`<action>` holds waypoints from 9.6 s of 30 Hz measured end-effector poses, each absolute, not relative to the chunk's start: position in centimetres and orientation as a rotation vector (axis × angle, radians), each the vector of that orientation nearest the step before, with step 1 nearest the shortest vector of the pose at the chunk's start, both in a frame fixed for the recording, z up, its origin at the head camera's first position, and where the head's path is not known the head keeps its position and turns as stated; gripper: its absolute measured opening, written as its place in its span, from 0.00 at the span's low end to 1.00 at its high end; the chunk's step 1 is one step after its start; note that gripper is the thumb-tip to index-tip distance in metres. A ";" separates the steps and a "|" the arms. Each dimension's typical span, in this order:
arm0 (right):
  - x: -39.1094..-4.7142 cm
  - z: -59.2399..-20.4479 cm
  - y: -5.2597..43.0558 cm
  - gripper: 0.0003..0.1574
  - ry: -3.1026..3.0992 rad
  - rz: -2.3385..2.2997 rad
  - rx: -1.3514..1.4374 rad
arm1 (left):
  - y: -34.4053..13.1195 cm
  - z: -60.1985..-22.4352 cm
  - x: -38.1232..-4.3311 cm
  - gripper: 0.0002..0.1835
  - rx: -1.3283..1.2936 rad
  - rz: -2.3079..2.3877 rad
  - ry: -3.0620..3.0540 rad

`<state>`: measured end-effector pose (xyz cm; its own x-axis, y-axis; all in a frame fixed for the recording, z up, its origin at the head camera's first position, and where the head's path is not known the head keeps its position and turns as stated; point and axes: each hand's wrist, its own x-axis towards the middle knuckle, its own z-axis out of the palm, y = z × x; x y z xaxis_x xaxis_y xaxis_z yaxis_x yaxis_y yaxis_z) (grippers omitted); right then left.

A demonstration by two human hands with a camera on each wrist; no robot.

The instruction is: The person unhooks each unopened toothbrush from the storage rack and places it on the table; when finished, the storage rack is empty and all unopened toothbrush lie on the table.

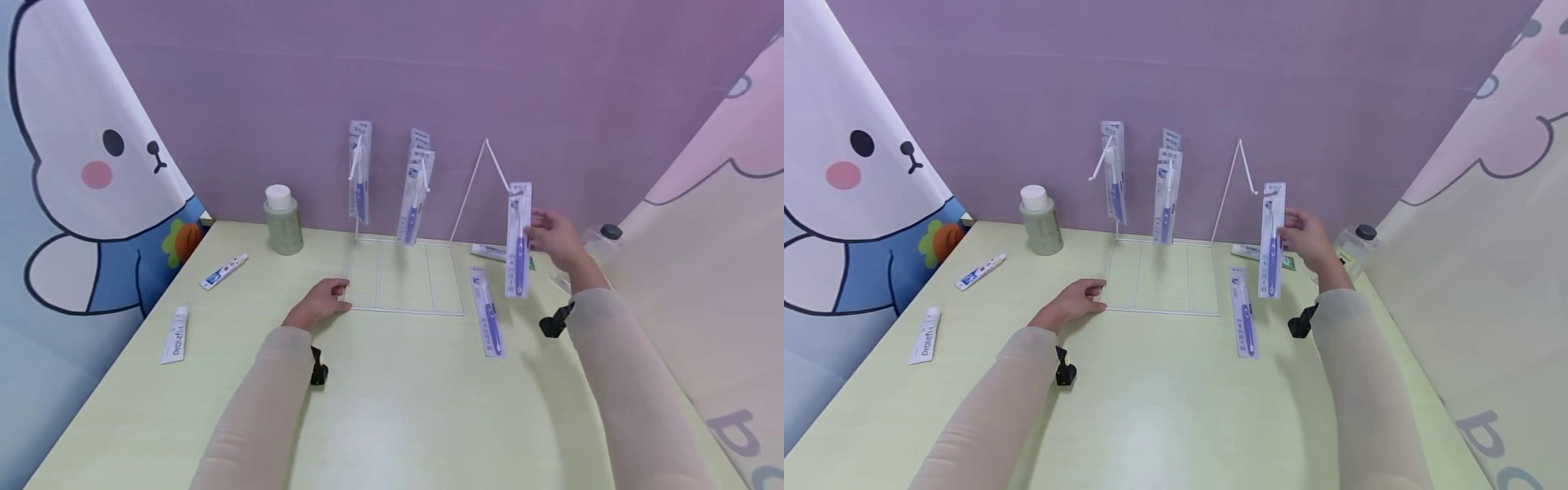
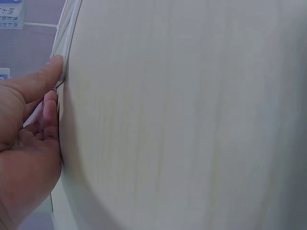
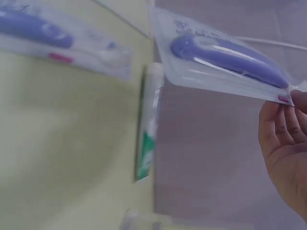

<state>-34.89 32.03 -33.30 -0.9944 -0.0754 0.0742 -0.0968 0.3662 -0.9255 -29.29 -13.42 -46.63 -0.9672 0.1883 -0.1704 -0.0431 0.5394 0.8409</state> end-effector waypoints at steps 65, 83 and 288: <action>-34.1 -32.9 15.9 0.24 -2.491 1.432 0.395 | -12.7 -47.0 -29.1 0.31 0.070 1.378 2.547; -36.5 -32.9 10.8 0.18 -2.254 1.596 0.344 | -13.3 -47.2 -28.8 0.30 0.060 1.400 2.542; -22.7 -42.9 16.2 0.39 -3.240 1.663 -0.040 | -13.4 -46.3 -29.7 0.32 0.061 1.367 2.485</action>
<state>-22.74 16.24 -42.92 -0.8769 -0.2010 -0.4366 0.2375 0.6085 -0.7572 -29.69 -13.43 -46.28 -0.9531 0.1814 -0.2424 -0.1075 0.5457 0.8311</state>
